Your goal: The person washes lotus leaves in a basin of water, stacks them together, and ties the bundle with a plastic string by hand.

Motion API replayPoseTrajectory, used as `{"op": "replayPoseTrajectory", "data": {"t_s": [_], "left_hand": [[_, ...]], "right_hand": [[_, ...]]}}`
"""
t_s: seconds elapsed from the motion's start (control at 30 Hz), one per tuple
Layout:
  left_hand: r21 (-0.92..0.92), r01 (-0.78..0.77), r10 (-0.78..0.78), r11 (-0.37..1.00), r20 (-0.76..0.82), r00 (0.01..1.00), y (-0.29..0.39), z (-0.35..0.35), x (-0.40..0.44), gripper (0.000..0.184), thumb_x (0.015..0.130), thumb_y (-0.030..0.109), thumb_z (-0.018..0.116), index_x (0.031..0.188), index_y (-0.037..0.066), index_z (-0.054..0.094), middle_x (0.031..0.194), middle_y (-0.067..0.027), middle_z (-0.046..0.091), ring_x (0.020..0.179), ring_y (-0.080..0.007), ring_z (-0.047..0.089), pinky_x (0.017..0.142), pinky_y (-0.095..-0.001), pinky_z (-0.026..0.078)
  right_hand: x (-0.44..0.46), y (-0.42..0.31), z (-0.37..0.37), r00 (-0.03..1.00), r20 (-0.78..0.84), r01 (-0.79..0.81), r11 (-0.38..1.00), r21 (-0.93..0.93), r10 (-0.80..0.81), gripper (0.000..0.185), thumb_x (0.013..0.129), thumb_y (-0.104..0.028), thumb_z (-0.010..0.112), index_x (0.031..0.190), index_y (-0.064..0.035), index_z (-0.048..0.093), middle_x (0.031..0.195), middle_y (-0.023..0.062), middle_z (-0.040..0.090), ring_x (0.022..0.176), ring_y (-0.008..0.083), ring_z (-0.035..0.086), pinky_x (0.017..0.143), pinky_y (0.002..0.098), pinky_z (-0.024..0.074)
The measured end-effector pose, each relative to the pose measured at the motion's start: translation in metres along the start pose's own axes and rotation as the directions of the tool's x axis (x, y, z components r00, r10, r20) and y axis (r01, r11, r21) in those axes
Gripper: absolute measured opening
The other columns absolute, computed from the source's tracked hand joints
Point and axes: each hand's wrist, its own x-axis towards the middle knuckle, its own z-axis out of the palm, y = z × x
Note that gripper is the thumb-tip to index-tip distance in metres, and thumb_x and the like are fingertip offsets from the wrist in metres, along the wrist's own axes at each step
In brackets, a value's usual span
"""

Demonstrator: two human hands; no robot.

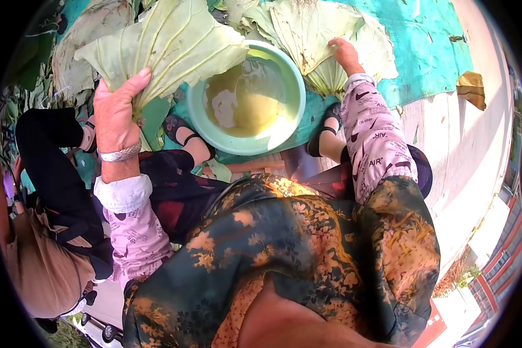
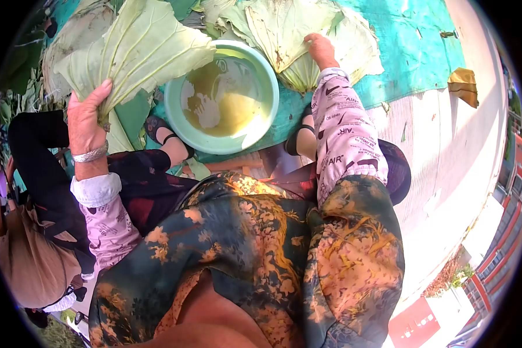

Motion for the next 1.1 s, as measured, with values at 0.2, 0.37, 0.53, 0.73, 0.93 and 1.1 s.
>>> {"op": "replayPoseTrajectory", "data": {"t_s": [0.2, 0.37, 0.53, 0.73, 0.93, 1.1], "left_hand": [[-0.017, 0.004, -0.004, 1.0, 0.01, 1.0, 0.003, 0.001, -0.001, 0.038, 0.071, -0.005, 0.062, 0.108, -0.001, 0.051, 0.097, -0.011, 0.061, 0.083, -0.0194, 0.061, 0.073, -0.0306, 0.051], [-0.031, -0.018, 0.018, 0.999, 0.008, 1.0, 0.005, -0.002, -0.005, 0.04, 0.071, -0.005, 0.063, 0.109, -0.001, 0.05, 0.099, -0.0097, 0.06, 0.086, -0.0182, 0.06, 0.077, -0.0291, 0.049], [-0.043, -0.018, 0.018, 0.999, 0.0, 1.0, 0.004, -0.004, -0.002, 0.042, 0.071, -0.003, 0.064, 0.11, -0.001, 0.049, 0.1, -0.009, 0.059, 0.087, -0.018, 0.059, 0.078, -0.0284, 0.047], [-0.045, -0.01, 0.01, 0.999, 0.001, 1.0, 0.001, -0.007, 0.005, 0.044, 0.071, -0.003, 0.064, 0.111, -0.003, 0.047, 0.099, -0.0099, 0.059, 0.087, -0.0182, 0.059, 0.078, -0.0281, 0.047], [-0.059, -0.033, 0.031, 0.998, -0.035, 0.999, 0.002, -0.006, 0.002, 0.043, 0.07, -0.007, 0.063, 0.11, -0.001, 0.049, 0.098, -0.0113, 0.06, 0.084, -0.0203, 0.06, 0.075, -0.0312, 0.05], [-0.056, -0.037, 0.036, 0.998, -0.026, 0.999, 0.001, -0.008, 0.002, 0.045, 0.069, -0.007, 0.063, 0.111, -0.001, 0.047, 0.098, -0.0112, 0.06, 0.084, -0.0205, 0.061, 0.074, -0.0315, 0.051]], "right_hand": [[-0.017, -0.011, 0.014, 0.859, -0.328, -0.264, 0.889, 0.374, 0.393, 0.026, 0.073, -0.012, 0.055, 0.098, -0.0107, 0.062, 0.101, 0.0106, 0.062, 0.097, 0.0245, 0.057, 0.085, 0.0309, 0.0427], [-0.035, -0.038, 0.01, 0.774, 0.306, -0.621, 0.573, 0.534, 0.554, 0.035, 0.075, -0.028, 0.065, 0.086, 0.0043, 0.059, 0.081, 0.0153, 0.063, 0.061, 0.0194, 0.062, 0.051, 0.0279, 0.046], [-0.043, -0.061, 0.024, 0.704, 0.442, -0.67, 0.313, 0.673, 0.556, 0.03, 0.071, -0.022, 0.069, 0.085, 0.0025, 0.058, 0.072, 0.0129, 0.06, 0.054, 0.0208, 0.059, 0.043, 0.028, 0.0416], [-0.039, -0.058, 0.032, 0.696, 0.523, -0.559, -0.086, 0.825, 0.492, 0.022, 0.077, -0.014, 0.06, 0.094, -0.0023, 0.055, 0.085, 0.0096, 0.06, 0.072, 0.022, 0.058, 0.066, 0.0332, 0.0459], [-0.041, -0.057, 0.038, 0.706, 0.633, -0.552, -0.314, 0.772, 0.317, 0.024, 0.081, -0.016, 0.057, 0.101, -0.0049, 0.052, 0.096, 0.0089, 0.059, 0.086, 0.0232, 0.057, 0.075, 0.0376, 0.0444], [-0.039, -0.052, 0.042, 0.863, 0.43, -0.428, -0.068, 0.901, 0.265, 0.023, 0.079, -0.013, 0.06, 0.099, -0.0057, 0.052, 0.093, 0.0083, 0.058, 0.08, 0.0215, 0.057, 0.069, 0.0338, 0.0463]]}}
